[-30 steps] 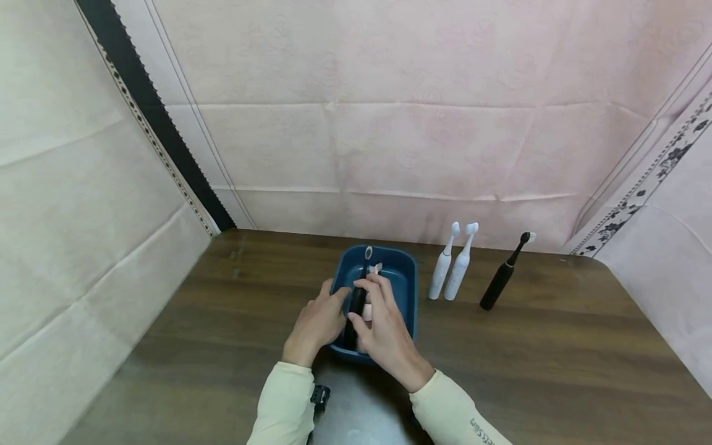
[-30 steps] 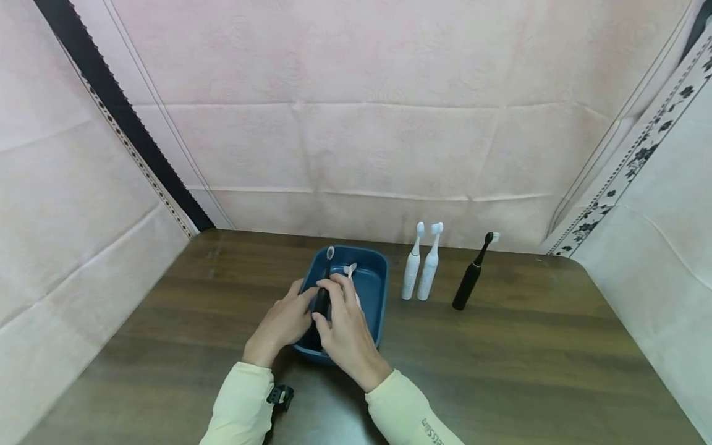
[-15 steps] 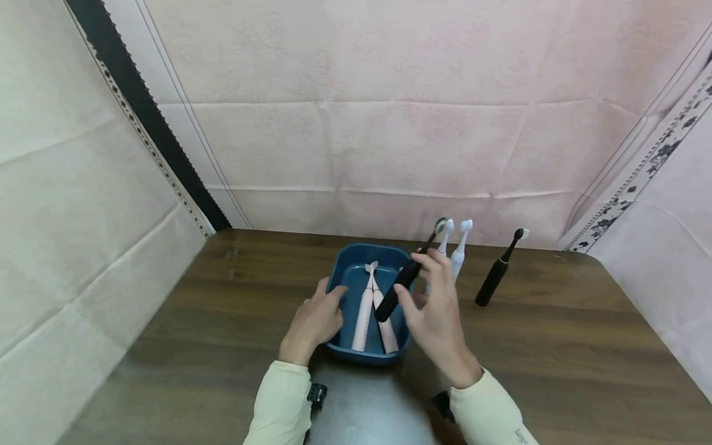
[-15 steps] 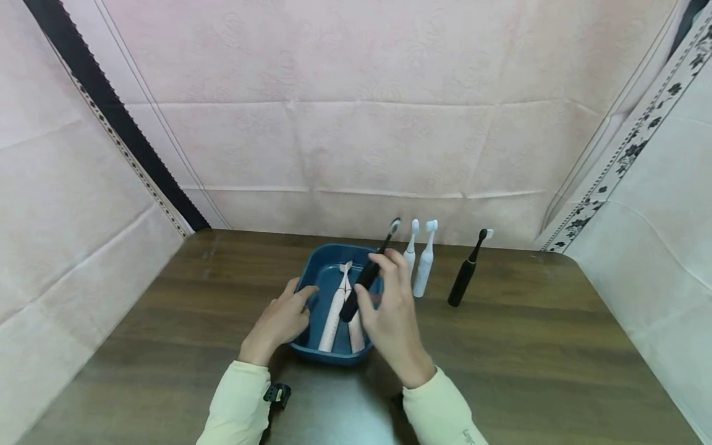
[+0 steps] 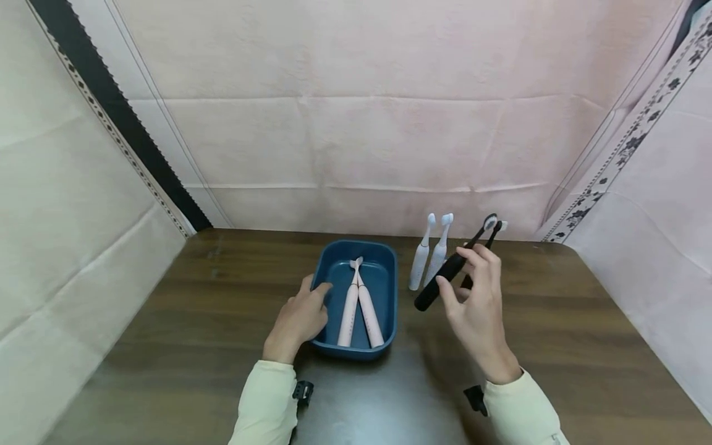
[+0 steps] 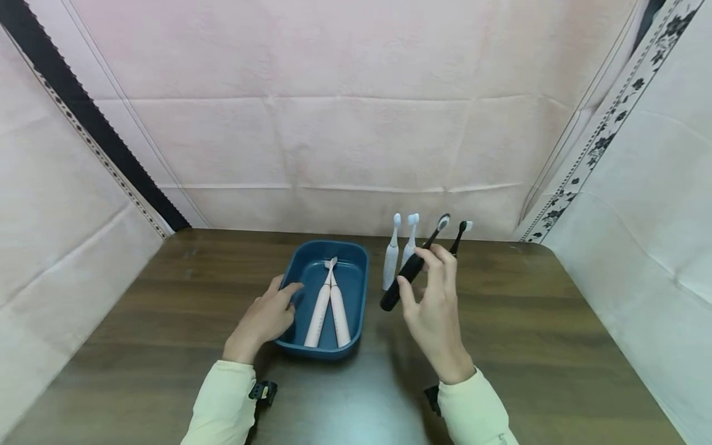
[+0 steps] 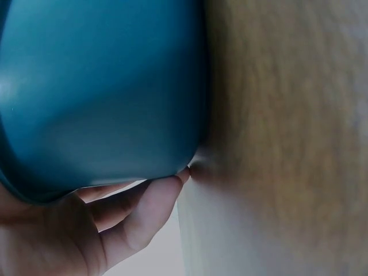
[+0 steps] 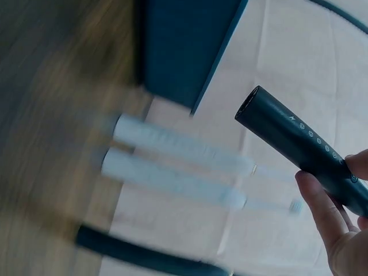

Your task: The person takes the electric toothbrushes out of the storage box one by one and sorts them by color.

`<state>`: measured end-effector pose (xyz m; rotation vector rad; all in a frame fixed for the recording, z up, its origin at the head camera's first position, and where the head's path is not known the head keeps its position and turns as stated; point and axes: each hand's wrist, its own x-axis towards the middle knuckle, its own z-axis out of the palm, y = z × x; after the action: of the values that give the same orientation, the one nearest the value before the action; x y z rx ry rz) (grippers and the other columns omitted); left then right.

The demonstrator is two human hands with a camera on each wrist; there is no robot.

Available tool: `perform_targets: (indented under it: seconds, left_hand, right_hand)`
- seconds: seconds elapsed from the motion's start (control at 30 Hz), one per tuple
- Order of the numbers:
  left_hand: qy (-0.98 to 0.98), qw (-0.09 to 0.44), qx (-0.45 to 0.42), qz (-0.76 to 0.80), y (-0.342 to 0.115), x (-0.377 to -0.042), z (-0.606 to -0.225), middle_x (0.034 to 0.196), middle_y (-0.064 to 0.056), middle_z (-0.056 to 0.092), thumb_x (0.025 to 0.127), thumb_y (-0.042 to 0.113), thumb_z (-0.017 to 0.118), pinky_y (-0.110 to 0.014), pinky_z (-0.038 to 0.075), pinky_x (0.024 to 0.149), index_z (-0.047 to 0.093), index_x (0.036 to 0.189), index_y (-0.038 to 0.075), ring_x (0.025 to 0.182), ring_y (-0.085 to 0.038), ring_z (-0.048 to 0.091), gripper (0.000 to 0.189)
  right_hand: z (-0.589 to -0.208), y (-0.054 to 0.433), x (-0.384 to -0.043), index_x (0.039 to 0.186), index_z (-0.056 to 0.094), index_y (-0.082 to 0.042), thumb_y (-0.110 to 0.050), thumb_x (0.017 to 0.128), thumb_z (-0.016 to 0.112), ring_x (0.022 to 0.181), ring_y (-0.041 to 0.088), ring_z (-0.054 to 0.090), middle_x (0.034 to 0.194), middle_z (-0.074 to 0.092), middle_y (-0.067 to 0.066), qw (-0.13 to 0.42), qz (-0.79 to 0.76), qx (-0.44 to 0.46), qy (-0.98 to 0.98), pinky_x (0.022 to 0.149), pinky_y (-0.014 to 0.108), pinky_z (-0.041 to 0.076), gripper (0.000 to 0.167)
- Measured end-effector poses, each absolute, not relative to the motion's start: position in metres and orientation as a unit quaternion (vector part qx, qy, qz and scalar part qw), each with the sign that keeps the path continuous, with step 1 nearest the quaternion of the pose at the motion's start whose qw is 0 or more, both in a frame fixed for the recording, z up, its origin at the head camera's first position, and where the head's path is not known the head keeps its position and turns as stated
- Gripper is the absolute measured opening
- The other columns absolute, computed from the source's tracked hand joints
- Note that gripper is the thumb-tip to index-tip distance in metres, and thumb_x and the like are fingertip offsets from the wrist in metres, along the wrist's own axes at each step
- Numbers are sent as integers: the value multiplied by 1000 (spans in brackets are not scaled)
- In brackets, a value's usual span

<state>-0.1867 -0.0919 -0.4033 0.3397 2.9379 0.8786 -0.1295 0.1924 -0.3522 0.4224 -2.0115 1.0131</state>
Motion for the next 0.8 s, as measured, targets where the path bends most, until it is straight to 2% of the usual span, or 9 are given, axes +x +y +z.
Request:
perform_targets:
  seconds: [0.1,0.27,0.37,0.47,0.53,0.7,0.8]
  left_hand:
    - [952,27,106,285,-96,-186,-403,159,-21,31,99,6,59,-60,52,92,53,147,8,104,-40,65,49]
    - [952,29,109,284,-97,-187,-402,159,-21,31,99,6,59,-61,51,92,53,147,7,105,-41,64,49]
    - [952,31,110,282,-96,-188,-401,158,-22,31,99,7,58,-61,51,92,52,147,7,102,-40,65,49]
    - [953,31,111,281,-95,-188,-401,158,-22,31,99,6,58,-60,52,91,53,147,7,98,-38,66,49]
    - [953,31,111,281,-94,-188,-401,158,-22,31,99,6,58,-60,52,91,53,147,7,96,-37,67,49]
    - [951,30,114,284,-93,-189,-402,158,-22,31,99,6,58,-60,53,90,53,147,6,94,-37,67,48]
    - [951,32,115,286,-92,-189,-403,158,-23,31,99,6,58,-59,54,89,53,147,6,89,-35,67,48]
  right_hand:
    - [-356,207,-131,137,47,9,21,79,73,103,45,63,139,37,30,418,409,155,-796,71,6,49,65]
    - [-362,238,-129,137,47,12,23,76,73,103,41,62,136,38,30,435,398,119,-799,68,4,47,67]
    - [-363,257,-126,137,48,11,22,76,75,104,25,60,136,39,20,448,385,89,-802,67,2,46,68]
    - [-360,274,-122,137,48,10,21,76,74,103,7,55,136,37,4,461,373,64,-803,67,1,44,67]
    - [-357,283,-120,139,47,9,20,78,73,104,-1,53,137,32,-6,463,363,51,-807,68,1,44,67]
    - [-353,295,-119,140,47,7,18,80,72,104,-4,52,135,28,-16,460,355,29,-813,68,1,44,66]
    - [-357,299,-122,140,47,6,18,80,72,104,-2,51,137,31,-11,455,361,23,-814,67,1,44,66]
